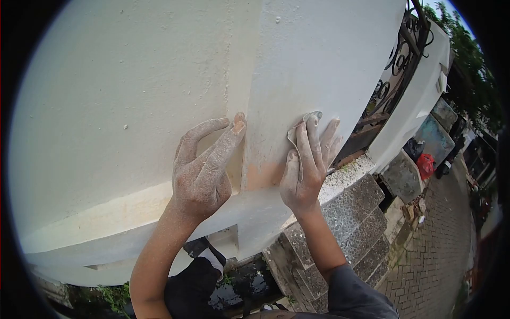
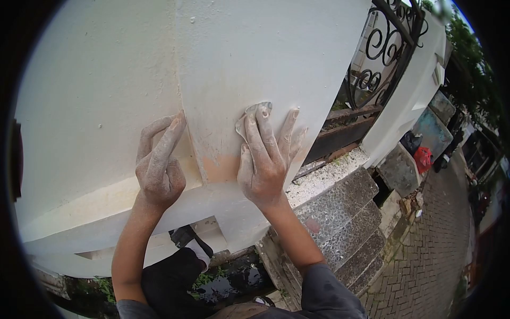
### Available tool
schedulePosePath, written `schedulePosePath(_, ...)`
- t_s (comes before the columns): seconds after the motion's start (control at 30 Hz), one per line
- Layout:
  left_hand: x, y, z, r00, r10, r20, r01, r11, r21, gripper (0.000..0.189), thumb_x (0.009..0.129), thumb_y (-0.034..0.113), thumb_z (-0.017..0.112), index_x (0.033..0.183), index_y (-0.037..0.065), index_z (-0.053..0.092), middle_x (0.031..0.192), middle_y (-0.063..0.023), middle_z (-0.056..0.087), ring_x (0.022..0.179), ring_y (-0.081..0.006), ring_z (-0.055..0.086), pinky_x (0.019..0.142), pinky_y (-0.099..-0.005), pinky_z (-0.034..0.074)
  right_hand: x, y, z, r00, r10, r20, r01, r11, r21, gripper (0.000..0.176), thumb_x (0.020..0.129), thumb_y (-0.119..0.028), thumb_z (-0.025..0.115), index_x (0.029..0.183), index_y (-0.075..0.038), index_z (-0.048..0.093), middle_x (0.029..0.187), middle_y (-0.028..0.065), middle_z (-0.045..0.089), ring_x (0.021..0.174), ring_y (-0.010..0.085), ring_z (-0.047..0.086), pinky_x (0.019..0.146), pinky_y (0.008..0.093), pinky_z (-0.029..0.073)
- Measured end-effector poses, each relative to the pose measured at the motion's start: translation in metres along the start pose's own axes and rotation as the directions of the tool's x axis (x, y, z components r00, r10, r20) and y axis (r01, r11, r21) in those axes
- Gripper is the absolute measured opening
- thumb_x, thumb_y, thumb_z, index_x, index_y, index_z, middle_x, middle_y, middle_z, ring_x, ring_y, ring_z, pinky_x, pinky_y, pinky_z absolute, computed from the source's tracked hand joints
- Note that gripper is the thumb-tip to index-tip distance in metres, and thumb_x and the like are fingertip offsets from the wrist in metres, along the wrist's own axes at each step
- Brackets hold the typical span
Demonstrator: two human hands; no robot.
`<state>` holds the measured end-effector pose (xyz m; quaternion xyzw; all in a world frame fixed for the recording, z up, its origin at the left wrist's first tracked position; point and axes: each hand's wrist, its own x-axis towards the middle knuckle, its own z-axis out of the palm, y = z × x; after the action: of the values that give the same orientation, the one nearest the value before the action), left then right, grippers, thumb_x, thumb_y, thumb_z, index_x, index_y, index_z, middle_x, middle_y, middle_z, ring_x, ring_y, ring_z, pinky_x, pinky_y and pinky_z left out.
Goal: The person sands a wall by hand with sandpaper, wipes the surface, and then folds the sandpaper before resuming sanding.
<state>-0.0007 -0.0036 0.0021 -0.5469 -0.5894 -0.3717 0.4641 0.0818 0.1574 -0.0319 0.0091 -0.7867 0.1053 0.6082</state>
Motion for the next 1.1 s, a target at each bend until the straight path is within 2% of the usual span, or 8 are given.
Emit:
schedulePosePath(0.27, 0.002, 0.006, -0.005, 0.998, -0.039, 0.043, 0.038, 0.999, 0.011, 0.059, 0.057, -0.009, 0.053, 0.115, 0.002, 0.051, 0.11, -0.0113, 0.059, 0.098, -0.0271, 0.054, 0.081, -0.0367, 0.045, -0.053, 0.014, -0.001, 0.99, 0.005, 0.139, -0.002, 1.0, -0.019, 0.042, 0.07, -0.004, 0.054, 0.112, -0.005, 0.057, 0.13, 0.01, 0.043, 0.128, 0.0453, 0.014, 0.099, 0.061, -0.001)
schedulePosePath(0.37, 0.001, 0.006, -0.002, 0.999, 0.003, 0.034, -0.002, 0.999, -0.037, 0.052, 0.061, -0.007, 0.055, 0.113, -0.004, 0.05, 0.109, -0.0206, 0.057, 0.098, -0.0326, 0.053, 0.082, -0.0388, 0.046, -0.01, 0.012, -0.005, 0.999, -0.002, 0.049, 0.003, 1.0, -0.006, 0.041, 0.071, -0.003, 0.053, 0.112, -0.005, 0.057, 0.13, 0.0088, 0.044, 0.128, 0.0447, 0.015, 0.1, 0.0589, -0.003)
schedulePosePath(0.47, -0.001, 0.003, 0.004, 1.0, -0.012, -0.026, 0.012, 1.0, -0.001, 0.055, 0.061, -0.001, 0.063, 0.114, 0.003, 0.051, 0.113, -0.0099, 0.058, 0.098, -0.0251, 0.054, 0.08, -0.0352, 0.046, 0.017, 0.002, -0.007, 1.0, 0.016, -0.01, -0.016, 1.0, 0.017, 0.042, 0.071, -0.002, 0.053, 0.113, -0.007, 0.057, 0.13, 0.0092, 0.044, 0.128, 0.0435, 0.017, 0.1, 0.0587, -0.003)
schedulePosePath(0.57, 0.0, 0.003, -0.001, 0.999, 0.025, 0.033, -0.027, 0.999, 0.041, 0.053, 0.062, 0.001, 0.067, 0.113, -0.003, 0.05, 0.105, -0.0206, 0.059, 0.097, -0.0311, 0.054, 0.08, -0.0385, 0.047, -0.044, 0.008, -0.004, 0.989, 0.005, 0.148, 0.0, 0.999, -0.032, 0.044, 0.071, 0.005, 0.045, 0.115, 0.002, 0.052, 0.129, 0.017, 0.042, 0.129, 0.0436, 0.015, 0.102, 0.0569, 0.004)
schedulePosePath(0.67, 0.0, 0.002, 0.0, 1.0, 0.02, 0.023, -0.02, 1.0, 0.007, 0.053, 0.063, 0.001, 0.066, 0.113, -0.002, 0.05, 0.103, -0.0202, 0.059, 0.098, -0.0316, 0.054, 0.08, -0.0386, 0.047, -0.047, 0.021, -0.001, 0.991, -0.084, 0.107, 0.091, 0.994, -0.062, 0.044, 0.072, 0.005, 0.044, 0.115, 0.003, 0.052, 0.129, 0.0181, 0.042, 0.129, 0.0432, 0.015, 0.102, 0.0568, 0.003)
schedulePosePath(0.77, -0.004, 0.001, 0.004, 1.0, -0.017, -0.011, 0.017, 1.0, 0.006, 0.055, 0.063, 0.003, 0.066, 0.116, 0.007, 0.051, 0.114, -0.0072, 0.057, 0.1, -0.0237, 0.053, 0.08, -0.0349, 0.045, 0.009, 0.012, -0.005, 0.996, -0.087, 0.021, 0.089, 0.989, -0.115, 0.044, 0.073, 0.004, 0.044, 0.117, 0.003, 0.05, 0.131, 0.0165, 0.04, 0.129, 0.0419, 0.015, 0.103, 0.0535, 0.005)
schedulePosePath(0.97, -0.003, 0.002, 0.004, 1.0, -0.031, 0.0, 0.031, 0.999, -0.007, 0.054, 0.064, 0.004, 0.067, 0.116, 0.007, 0.051, 0.115, -0.0069, 0.056, 0.102, -0.0235, 0.052, 0.082, -0.0358, 0.045, -0.054, 0.016, -0.002, 0.988, -0.079, 0.134, 0.089, 0.994, -0.067, 0.045, 0.075, 0.005, 0.042, 0.12, 0.004, 0.046, 0.132, 0.0183, 0.039, 0.13, 0.0394, 0.016, 0.104, 0.0513, 0.006)
schedulePosePath(1.1, -0.002, 0.002, 0.001, 0.999, -0.049, 0.024, 0.049, 0.999, -0.023, 0.055, 0.065, 0.005, 0.067, 0.117, 0.008, 0.05, 0.116, -0.0065, 0.056, 0.103, -0.0237, 0.051, 0.082, -0.0356, 0.044, -0.019, 0.02, 0.0, 0.996, -0.093, 0.019, 0.093, 0.995, -0.043, 0.043, 0.073, 0.003, 0.045, 0.115, 0.002, 0.051, 0.131, 0.0165, 0.041, 0.129, 0.0422, 0.015, 0.102, 0.0558, 0.004)
